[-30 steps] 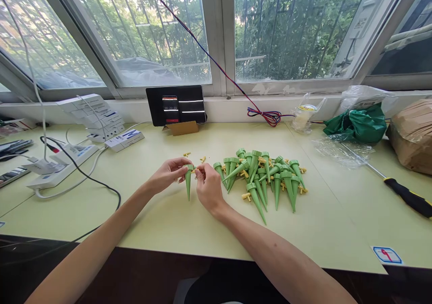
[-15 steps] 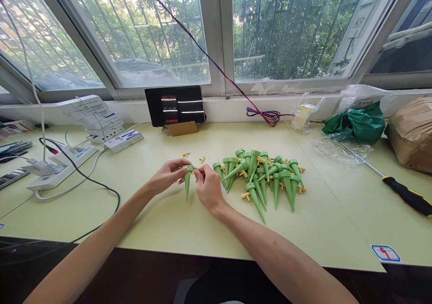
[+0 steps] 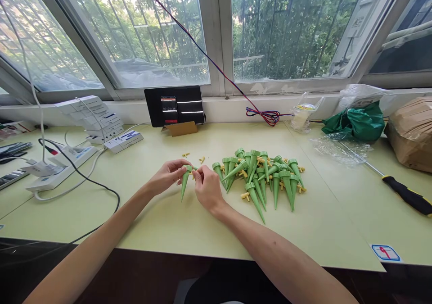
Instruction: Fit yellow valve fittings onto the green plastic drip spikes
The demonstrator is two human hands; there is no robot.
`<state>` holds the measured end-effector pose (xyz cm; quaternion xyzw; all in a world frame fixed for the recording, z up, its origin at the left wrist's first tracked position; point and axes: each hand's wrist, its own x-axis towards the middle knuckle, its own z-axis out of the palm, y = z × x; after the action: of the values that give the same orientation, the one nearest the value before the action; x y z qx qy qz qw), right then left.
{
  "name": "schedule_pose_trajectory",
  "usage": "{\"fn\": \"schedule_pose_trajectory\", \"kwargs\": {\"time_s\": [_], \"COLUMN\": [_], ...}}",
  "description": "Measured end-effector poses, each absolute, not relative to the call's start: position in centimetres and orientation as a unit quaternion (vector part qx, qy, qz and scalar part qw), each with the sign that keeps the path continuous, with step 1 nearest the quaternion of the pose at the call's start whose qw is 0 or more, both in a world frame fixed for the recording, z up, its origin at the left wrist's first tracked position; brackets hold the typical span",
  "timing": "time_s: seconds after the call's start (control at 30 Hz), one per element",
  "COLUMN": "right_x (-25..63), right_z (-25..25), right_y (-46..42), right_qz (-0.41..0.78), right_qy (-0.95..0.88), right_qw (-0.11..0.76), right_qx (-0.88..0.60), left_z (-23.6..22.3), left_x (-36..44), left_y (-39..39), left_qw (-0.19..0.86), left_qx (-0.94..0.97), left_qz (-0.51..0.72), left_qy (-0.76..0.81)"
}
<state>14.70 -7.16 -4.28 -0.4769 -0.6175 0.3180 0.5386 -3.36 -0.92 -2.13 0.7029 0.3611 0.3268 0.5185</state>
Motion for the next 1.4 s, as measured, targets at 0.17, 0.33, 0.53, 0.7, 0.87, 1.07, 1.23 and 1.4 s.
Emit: {"fn": "schedule_pose_trajectory", "kwargs": {"time_s": [0.17,0.33,0.53,0.7,0.87,1.07,1.23,1.4], "right_x": [14.70,14.73,14.66,14.54,14.37,14.30,14.40,14.53], "right_z": [-4.41,-4.38,-4.31,-4.36,-4.59,-4.60,-4.43,-4.54], "right_y": [-7.02,-7.04,-7.18,-7.19,-7.09,-7.03,-7.20,-7.08], "right_qz": [0.316,0.323,0.322,0.305,0.297,0.281,0.267,0.263], "right_qy": [-0.625,-0.627,-0.630,-0.644,-0.660,-0.659,-0.647,-0.646], "right_qw": [0.528,0.529,0.535,0.524,0.512,0.514,0.521,0.519], "right_qx": [-0.480,-0.472,-0.462,-0.466,-0.463,-0.472,-0.488,-0.494], "left_z": [-2.31,-2.16,-1.92,-1.87,-2.01,-2.01,-1.76,-1.46], "left_x": [-3.45,-3.34,-3.24,-3.20,-3.14,-3.05,-2.93,-2.78], "left_y": [-0.85,-0.98,-1.18,-1.23,-1.13,-1.14,-1.30,-1.55], "left_qw": [0.523,0.520,0.517,0.517,0.520,0.531,0.536,0.554], "left_qx": [0.699,0.701,0.700,0.700,0.695,0.683,0.682,0.681], "left_qz": [0.326,0.324,0.319,0.323,0.331,0.339,0.339,0.313], "left_qy": [0.364,0.365,0.375,0.373,0.371,0.369,0.364,0.363]}}
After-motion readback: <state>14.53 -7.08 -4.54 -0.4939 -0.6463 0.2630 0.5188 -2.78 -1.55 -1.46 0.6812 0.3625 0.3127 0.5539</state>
